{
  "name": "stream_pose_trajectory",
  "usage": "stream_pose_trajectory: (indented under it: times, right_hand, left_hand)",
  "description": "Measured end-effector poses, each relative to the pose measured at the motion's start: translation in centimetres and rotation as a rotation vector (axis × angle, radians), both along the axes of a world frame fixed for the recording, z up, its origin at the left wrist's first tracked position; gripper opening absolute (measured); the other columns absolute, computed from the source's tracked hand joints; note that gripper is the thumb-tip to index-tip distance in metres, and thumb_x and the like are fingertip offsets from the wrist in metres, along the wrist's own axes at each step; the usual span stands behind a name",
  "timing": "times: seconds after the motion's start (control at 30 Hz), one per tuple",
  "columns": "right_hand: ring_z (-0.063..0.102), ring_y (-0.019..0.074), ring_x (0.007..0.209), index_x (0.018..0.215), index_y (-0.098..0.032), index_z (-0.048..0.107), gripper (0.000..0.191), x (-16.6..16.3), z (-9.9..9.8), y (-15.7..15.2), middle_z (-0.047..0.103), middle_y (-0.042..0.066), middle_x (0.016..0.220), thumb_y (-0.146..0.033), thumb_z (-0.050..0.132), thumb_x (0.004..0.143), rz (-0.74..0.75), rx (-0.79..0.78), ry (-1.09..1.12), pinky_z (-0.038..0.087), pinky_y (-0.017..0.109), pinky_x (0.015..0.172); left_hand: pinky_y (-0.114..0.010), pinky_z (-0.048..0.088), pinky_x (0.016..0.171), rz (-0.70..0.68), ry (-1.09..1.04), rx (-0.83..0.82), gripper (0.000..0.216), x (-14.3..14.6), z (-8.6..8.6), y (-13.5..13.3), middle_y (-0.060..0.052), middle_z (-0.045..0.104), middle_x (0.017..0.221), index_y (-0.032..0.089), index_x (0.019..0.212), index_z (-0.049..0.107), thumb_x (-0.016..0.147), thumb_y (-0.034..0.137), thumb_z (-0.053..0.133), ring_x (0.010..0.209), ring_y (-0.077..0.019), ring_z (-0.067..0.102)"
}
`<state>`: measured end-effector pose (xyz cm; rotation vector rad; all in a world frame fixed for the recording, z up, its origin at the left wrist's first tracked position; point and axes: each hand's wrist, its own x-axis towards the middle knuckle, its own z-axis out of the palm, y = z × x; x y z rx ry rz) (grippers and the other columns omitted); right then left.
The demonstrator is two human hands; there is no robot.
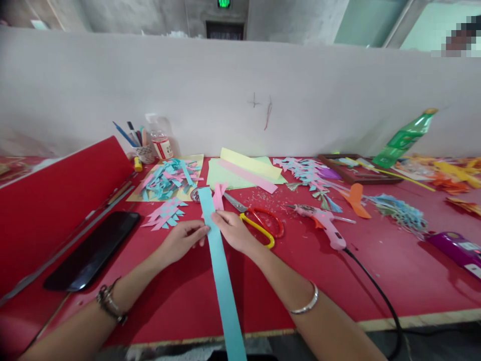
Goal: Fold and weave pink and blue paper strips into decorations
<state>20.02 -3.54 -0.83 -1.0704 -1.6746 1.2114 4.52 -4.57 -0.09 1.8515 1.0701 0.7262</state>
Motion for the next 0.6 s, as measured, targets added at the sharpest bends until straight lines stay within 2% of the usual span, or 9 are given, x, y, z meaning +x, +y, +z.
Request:
stream_pose_trajectory:
  times: [0.17,0.27,0.4,0.5,0.6]
  right_hand:
    - [0.031,0.007,0.049,0.059,-0.016,0.042,0.034,-0.29,-0.18,-0.25,0.033,-0.005,0.053,-0.044,0.039,0.078,-0.01,0.05,-0.043,0.026,0.02,0.045]
    - [0.033,0.007,0.05,0.061,-0.015,0.044,0.034,-0.41,-0.36,-0.29,0.035,-0.004,0.054,-0.043,0.038,0.079,-0.009,0.059,-0.055,0.027,0.019,0.046]
    - [0.035,0.007,0.051,0.066,-0.014,0.048,0.037,-0.28,-0.2,-0.28,0.04,-0.003,0.057,-0.044,0.034,0.081,0.083,0.002,-0.055,0.029,0.019,0.047]
    - [0.034,0.0068,0.049,0.067,-0.013,0.052,0.04,-0.18,-0.12,-0.22,0.04,-0.003,0.055,-0.045,0.033,0.081,0.144,0.015,-0.093,0.028,0.019,0.046]
    - [0.034,0.0073,0.049,0.064,-0.014,0.052,0.038,-0.38,-0.37,-0.15,0.039,-0.003,0.053,-0.044,0.035,0.081,0.064,0.088,-0.131,0.028,0.019,0.045]
  left_hand:
    - [-0.018,0.028,0.046,-0.002,-0.015,-0.016,0.037,-0.05,-0.31,0.04,0.005,0.044,0.046,0.015,0.051,0.046,0.079,0.038,0.04,0.044,-0.006,0.038]
    - [-0.018,0.028,0.044,0.011,0.02,-0.031,0.039,-0.08,-0.56,0.05,0.005,0.042,0.044,0.015,0.051,0.047,0.079,0.041,0.038,0.041,-0.006,0.037]
    - [-0.018,0.026,0.044,0.127,0.037,0.015,0.041,-0.23,-0.53,0.24,0.006,0.038,0.041,0.014,0.049,0.047,0.079,0.042,0.037,0.04,-0.0059,0.035]
    - [-0.018,0.028,0.045,0.161,-0.002,0.013,0.041,-0.27,-0.5,0.4,0.005,0.041,0.043,0.015,0.05,0.046,0.079,0.042,0.037,0.041,-0.0063,0.038]
    - [-0.018,0.03,0.044,0.133,-0.038,-0.018,0.039,-0.18,-0.64,0.5,0.005,0.044,0.045,0.015,0.051,0.045,0.078,0.043,0.038,0.041,-0.0065,0.039]
